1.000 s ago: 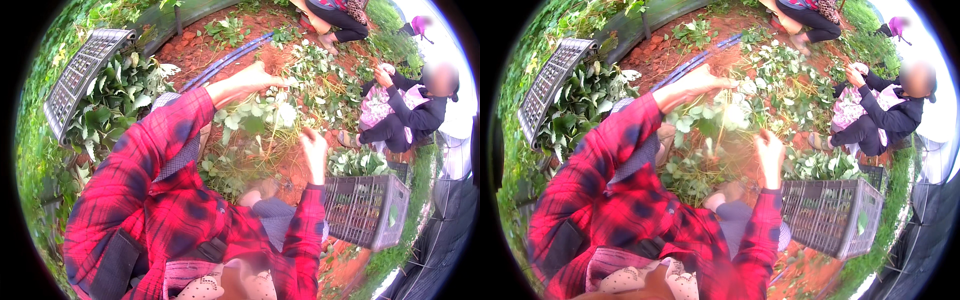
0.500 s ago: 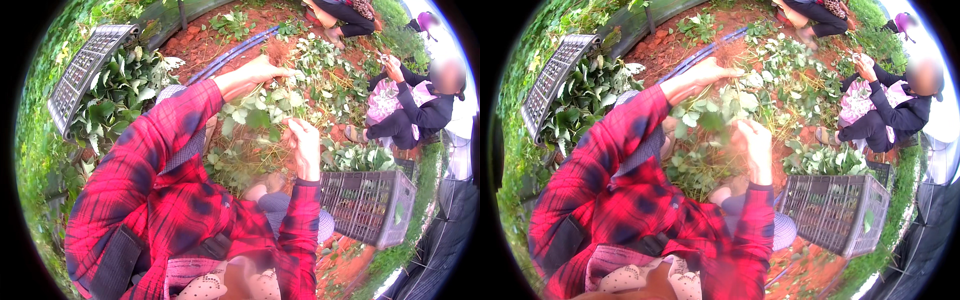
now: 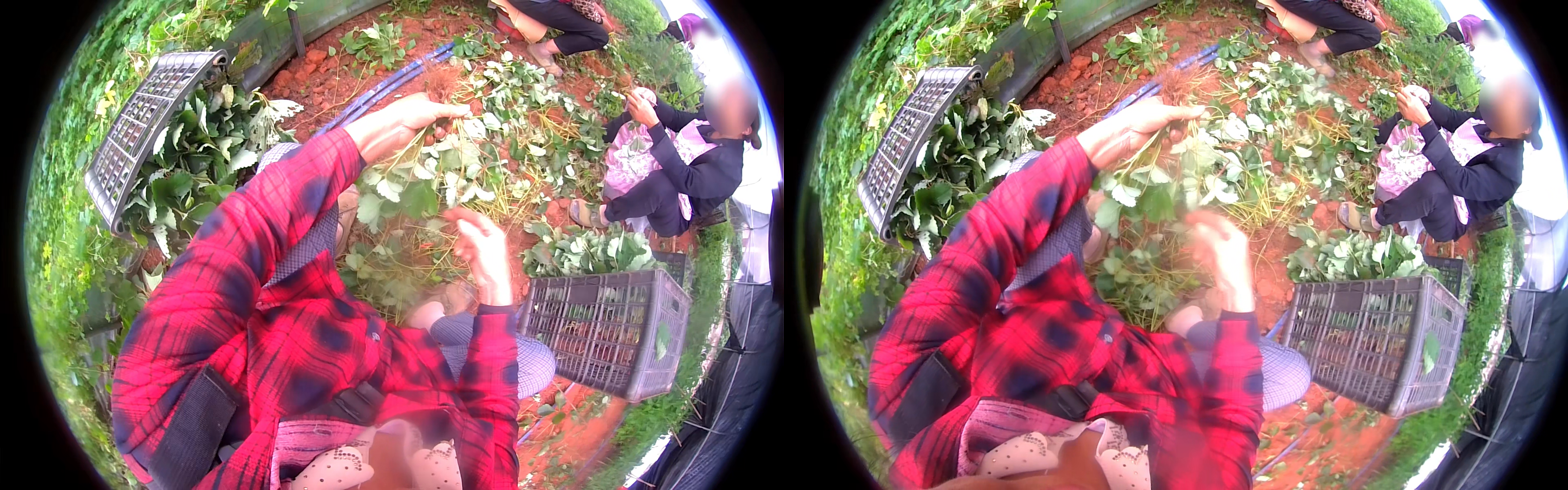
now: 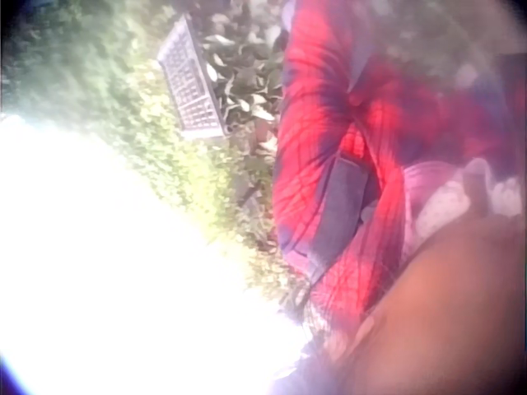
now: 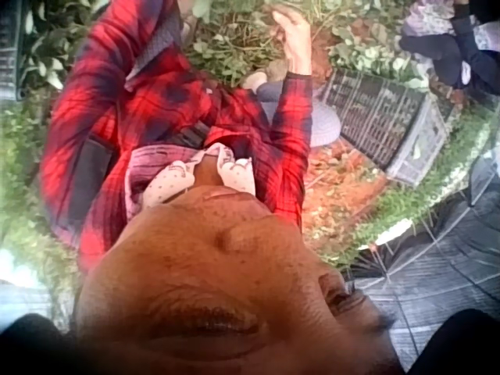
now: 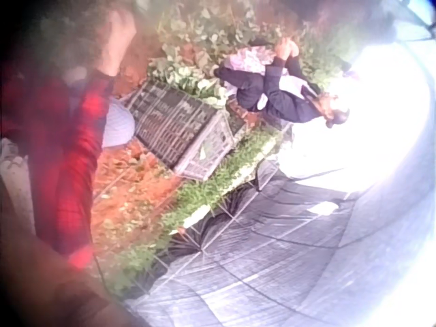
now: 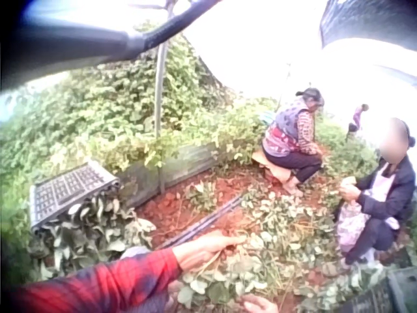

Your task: The person sits on the ground in a garden and sorts through a pile of harvested leafy green plants. They pick up bunches of plants, separate them, and place them into a black plastic crate nearby.

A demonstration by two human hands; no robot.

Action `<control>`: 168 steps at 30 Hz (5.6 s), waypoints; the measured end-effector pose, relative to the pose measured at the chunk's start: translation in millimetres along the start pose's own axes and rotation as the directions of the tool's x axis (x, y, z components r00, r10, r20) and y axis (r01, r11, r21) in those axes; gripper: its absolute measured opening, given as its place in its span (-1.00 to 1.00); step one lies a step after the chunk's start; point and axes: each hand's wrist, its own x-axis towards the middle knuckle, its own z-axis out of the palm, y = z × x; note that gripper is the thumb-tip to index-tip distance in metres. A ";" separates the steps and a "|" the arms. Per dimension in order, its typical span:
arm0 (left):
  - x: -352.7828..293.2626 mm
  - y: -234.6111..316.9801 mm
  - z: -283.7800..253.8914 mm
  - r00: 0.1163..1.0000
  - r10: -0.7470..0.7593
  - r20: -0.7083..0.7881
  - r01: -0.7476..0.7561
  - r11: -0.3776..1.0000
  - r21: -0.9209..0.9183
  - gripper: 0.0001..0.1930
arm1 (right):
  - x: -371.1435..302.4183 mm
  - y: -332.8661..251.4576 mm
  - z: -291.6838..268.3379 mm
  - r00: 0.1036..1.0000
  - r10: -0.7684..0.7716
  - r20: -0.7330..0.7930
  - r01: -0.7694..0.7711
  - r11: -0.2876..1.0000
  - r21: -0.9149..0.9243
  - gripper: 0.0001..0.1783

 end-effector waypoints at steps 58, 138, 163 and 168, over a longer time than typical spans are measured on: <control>0.5 19.6 -2.3 0.961 0.255 -0.107 -0.216 0.934 0.283 -0.72 | 58.9 280.2 42.9 0.912 0.235 0.337 0.227 0.395 -0.890 -0.80; -36.3 41.2 -43.2 0.893 0.294 -0.340 -0.237 0.951 0.200 -0.77 | 288.4 78.8 -112.2 0.854 -0.519 0.039 0.284 0.403 -0.870 -0.79; -7.1 -13.2 31.7 0.879 0.175 0.444 -0.443 0.645 0.623 -0.73 | 47.9 -84.2 -30.9 0.993 0.106 0.048 -0.101 0.991 -0.092 -0.92; 14.9 -20.1 15.2 0.859 0.169 0.484 -0.425 0.761 0.489 -0.75 | 43.1 -104.1 -45.0 0.993 0.048 0.109 0.013 0.867 -0.498 -0.82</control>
